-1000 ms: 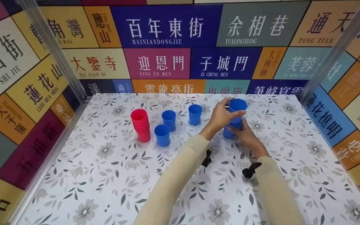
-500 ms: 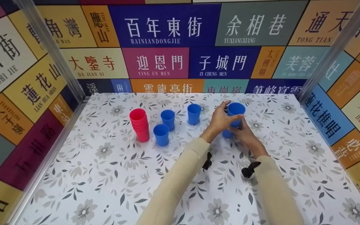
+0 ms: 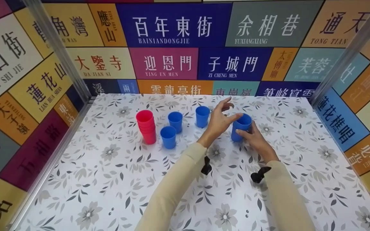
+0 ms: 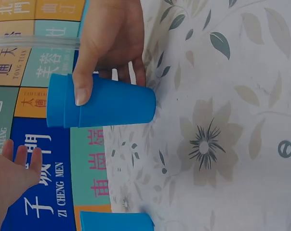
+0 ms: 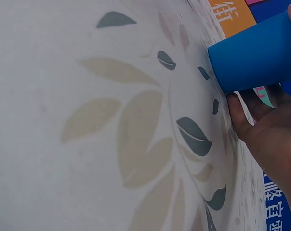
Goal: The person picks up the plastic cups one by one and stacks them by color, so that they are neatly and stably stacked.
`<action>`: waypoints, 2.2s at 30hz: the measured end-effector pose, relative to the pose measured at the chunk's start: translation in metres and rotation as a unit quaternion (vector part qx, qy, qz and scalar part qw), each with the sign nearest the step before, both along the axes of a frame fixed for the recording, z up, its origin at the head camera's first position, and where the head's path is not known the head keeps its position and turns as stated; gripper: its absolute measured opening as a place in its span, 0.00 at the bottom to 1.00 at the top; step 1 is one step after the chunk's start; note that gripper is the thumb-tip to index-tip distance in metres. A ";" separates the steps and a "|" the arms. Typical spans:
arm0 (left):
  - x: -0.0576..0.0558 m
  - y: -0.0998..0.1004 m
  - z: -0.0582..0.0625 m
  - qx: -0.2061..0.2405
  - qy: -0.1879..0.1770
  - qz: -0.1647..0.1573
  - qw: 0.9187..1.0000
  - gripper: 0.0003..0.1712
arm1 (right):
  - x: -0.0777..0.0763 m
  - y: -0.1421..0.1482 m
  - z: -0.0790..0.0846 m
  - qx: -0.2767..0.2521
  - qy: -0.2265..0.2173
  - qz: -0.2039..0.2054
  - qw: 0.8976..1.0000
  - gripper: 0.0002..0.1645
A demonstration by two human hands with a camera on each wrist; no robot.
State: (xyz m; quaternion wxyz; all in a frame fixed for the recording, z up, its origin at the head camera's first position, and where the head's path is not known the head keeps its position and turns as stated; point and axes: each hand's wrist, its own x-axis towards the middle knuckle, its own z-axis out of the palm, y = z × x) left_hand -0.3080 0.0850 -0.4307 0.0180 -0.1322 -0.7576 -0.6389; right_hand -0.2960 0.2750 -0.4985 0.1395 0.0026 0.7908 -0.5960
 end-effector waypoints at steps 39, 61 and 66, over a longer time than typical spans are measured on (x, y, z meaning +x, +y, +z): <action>0.047 -0.168 -0.019 -0.014 0.038 0.131 0.991 0.45 | -0.011 0.005 -0.016 0.026 -0.029 -0.014 0.999 0.65; 0.068 -0.203 -0.047 -0.074 -0.045 0.161 0.983 0.52 | -0.007 0.005 -0.019 0.001 -0.028 -0.006 1.000 0.64; 0.067 -0.203 -0.052 -0.072 -0.063 0.163 0.982 0.53 | 0.001 -0.001 -0.001 0.007 -0.050 -0.004 0.999 0.64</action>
